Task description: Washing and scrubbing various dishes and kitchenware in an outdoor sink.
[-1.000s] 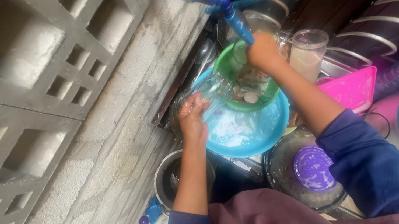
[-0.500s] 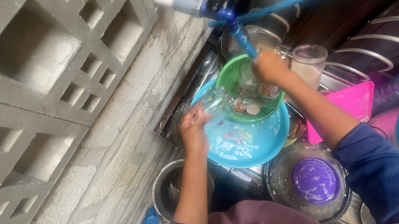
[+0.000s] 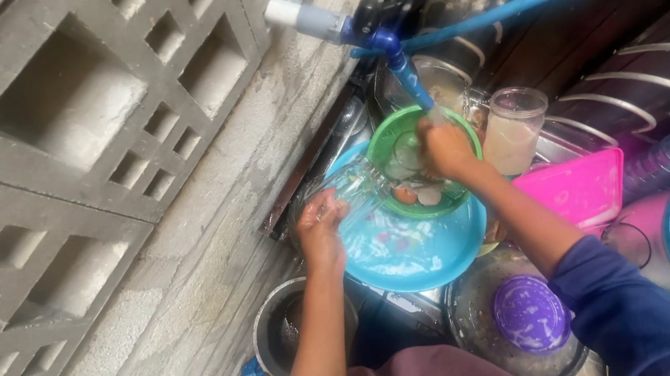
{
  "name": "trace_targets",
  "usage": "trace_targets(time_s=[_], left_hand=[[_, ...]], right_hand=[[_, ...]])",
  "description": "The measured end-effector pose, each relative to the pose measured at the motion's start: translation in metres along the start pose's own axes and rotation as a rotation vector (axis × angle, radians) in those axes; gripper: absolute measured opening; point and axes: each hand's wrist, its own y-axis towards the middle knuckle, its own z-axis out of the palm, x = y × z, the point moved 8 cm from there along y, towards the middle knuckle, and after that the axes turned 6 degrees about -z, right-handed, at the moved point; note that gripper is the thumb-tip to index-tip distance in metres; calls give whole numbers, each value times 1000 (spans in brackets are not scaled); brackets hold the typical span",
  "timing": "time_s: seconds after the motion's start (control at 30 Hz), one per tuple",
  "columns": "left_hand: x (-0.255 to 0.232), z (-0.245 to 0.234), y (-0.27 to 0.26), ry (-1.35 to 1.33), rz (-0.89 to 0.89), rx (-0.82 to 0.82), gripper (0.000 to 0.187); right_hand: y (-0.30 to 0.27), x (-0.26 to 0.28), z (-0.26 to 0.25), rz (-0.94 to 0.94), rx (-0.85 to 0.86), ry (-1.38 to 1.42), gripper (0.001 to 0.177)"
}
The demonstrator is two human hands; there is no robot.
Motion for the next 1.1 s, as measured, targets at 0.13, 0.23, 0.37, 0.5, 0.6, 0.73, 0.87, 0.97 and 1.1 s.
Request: trace_targets(time_s=[0.13,0.23,0.37,0.5,0.6,0.73,0.87,0.97,1.1], left_hand=[[2,3,2,-11,-21,-32,25],[5,3,0,-56,-29,-38,32],[-3,6,-6,-11,-44,-51,34],[-11,-1,-9,7,-36,-127,33],[-1,1,-6,-47,-48,-51,36],[8,3,0,-57,-73,-104,33],[9,-3,0,-61,-93,-117,31],[5,-6,-3,-63,-69,-106,31],[-3,0,-12,-48,-39,-88,32]], right_hand=[[6,-11,3,2,-180,74,37],[19,-47,20,137,-255,134,26],[5,-129,52,451,-162,361,24],[-34,-146,69,639,-144,1323,22],[-51,-123,70,842,-160,1663,31],[-53,-141,114,942,-131,1897,35],[-60,-100,77,810,-41,2041,40],[-62,-94,46,763,-91,1948,38],[-30,-71,-12,638,-190,1366,18]])
